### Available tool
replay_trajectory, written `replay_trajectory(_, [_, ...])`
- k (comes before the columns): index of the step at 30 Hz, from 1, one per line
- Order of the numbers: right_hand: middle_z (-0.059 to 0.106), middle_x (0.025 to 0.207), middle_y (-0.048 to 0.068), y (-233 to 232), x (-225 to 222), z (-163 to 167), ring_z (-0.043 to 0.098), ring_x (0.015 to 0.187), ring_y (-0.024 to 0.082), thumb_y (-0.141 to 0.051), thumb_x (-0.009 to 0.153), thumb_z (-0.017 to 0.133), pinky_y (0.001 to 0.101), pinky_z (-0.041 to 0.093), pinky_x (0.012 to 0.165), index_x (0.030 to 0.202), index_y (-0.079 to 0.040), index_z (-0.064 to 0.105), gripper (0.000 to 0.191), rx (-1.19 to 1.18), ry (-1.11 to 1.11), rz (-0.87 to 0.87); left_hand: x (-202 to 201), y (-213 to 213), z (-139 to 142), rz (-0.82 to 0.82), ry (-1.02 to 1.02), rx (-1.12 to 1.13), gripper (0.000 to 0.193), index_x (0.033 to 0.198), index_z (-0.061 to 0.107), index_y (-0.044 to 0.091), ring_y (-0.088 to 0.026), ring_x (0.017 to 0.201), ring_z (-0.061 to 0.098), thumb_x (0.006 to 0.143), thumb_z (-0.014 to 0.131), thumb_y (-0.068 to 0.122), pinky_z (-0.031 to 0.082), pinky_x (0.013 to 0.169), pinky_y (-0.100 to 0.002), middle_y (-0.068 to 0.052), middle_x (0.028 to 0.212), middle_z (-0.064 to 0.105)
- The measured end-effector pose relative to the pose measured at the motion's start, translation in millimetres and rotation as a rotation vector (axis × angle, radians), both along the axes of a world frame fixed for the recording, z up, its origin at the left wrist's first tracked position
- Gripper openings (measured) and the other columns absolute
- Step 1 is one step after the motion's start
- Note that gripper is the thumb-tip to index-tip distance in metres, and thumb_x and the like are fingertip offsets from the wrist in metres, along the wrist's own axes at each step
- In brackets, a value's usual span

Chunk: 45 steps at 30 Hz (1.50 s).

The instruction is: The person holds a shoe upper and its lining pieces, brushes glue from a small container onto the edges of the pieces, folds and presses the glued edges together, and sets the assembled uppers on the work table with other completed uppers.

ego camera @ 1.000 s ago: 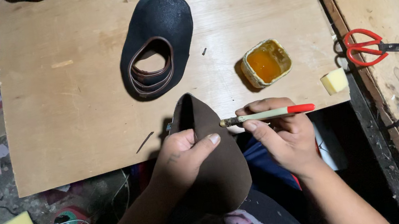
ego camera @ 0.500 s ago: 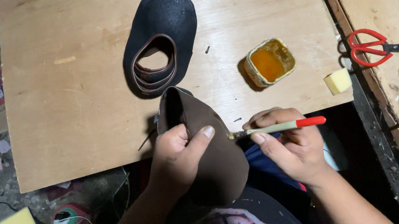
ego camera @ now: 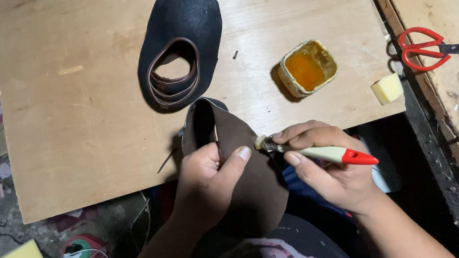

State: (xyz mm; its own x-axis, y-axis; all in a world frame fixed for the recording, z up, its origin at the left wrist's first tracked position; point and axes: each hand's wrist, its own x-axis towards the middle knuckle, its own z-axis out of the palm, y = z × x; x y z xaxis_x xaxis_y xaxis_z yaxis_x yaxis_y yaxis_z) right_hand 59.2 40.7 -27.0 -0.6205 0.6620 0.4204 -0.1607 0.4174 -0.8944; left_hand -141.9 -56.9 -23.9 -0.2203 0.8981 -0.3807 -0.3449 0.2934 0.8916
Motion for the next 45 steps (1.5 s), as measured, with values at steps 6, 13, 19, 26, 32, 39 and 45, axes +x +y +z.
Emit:
replay_trajectory(6, [0.069, 0.113, 0.02, -6, 14, -15, 0.072, 0.106, 0.025, 0.009, 0.094, 0.066, 0.0372, 0.061, 0.094, 0.113, -0.002, 0.056, 0.024, -0.084, 0.037, -0.014, -8, -2, 0, 0.188, -0.044, 0.074, 0.023, 0.11, 0.066, -0.005, -0.013, 0.086, 0.068, 0.098, 0.059, 0.013, 0.057, 0.079, -0.03, -0.01, 0.099, 0.075])
replay_trajectory(13, [0.062, 0.123, 0.021, -1, 12, -32, 0.062, 0.113, 0.021, 0.011, 0.104, 0.064, 0.0355, 0.054, 0.104, 0.121, -0.002, 0.053, 0.023, -0.011, 0.211, -0.34, 4, 0, 3, 0.088, -0.093, 0.243, 0.07, 0.146, 0.03, 0.013, -0.015, 0.105, 0.068, 0.085, 0.062, 0.003, 0.055, 0.093, -0.029, -0.009, 0.115, 0.071])
replay_trajectory(19, [0.065, 0.118, 0.022, -2, 8, -28, 0.066, 0.097, 0.019, 0.009, 0.103, 0.062, 0.0392, 0.06, 0.093, 0.125, -0.003, 0.055, 0.027, -0.257, 0.438, -0.239, 6, -3, 3, 0.093, -0.041, 0.06, 0.028, 0.113, 0.071, -0.008, -0.017, 0.092, 0.072, 0.088, 0.066, 0.003, 0.057, 0.081, -0.03, -0.012, 0.102, 0.077])
replay_trajectory(26, [0.065, 0.118, 0.021, 1, 7, -22, 0.067, 0.113, 0.025, 0.008, 0.097, 0.064, 0.0408, 0.058, 0.101, 0.118, -0.001, 0.055, 0.024, -0.244, 0.194, -0.165, 10, -5, 3, 0.073, -0.078, 0.131, 0.023, 0.11, 0.069, -0.008, -0.017, 0.09, 0.069, 0.092, 0.063, 0.003, 0.056, 0.079, -0.031, -0.013, 0.101, 0.074])
replay_trajectory(32, [0.066, 0.113, 0.019, 3, 10, -24, 0.066, 0.106, 0.021, 0.008, 0.099, 0.063, 0.0352, 0.056, 0.098, 0.117, -0.003, 0.055, 0.023, -0.207, 0.194, -0.168, 2, -8, 7, 0.08, -0.027, 0.001, 0.027, 0.11, 0.07, -0.005, -0.017, 0.088, 0.072, 0.088, 0.064, 0.009, 0.057, 0.078, -0.031, -0.012, 0.1, 0.076])
replay_trajectory(39, [0.064, 0.112, 0.019, 5, 10, -21, 0.065, 0.107, 0.022, 0.007, 0.099, 0.064, 0.0368, 0.056, 0.102, 0.116, -0.003, 0.054, 0.023, -0.168, 0.142, -0.096, 5, -10, 1, 0.057, -0.005, 0.056, 0.029, 0.112, 0.071, -0.005, -0.017, 0.09, 0.071, 0.089, 0.065, 0.012, 0.058, 0.08, -0.032, -0.012, 0.102, 0.076])
replay_trajectory(45, [0.066, 0.117, 0.019, 1, 13, -18, 0.067, 0.106, 0.021, 0.006, 0.097, 0.064, 0.0367, 0.057, 0.1, 0.116, -0.001, 0.057, 0.021, -0.153, 0.144, -0.151, 0, -11, -1, 0.093, 0.044, -0.035, 0.031, 0.112, 0.072, -0.004, -0.019, 0.092, 0.074, 0.088, 0.066, 0.014, 0.059, 0.081, -0.033, -0.013, 0.104, 0.078])
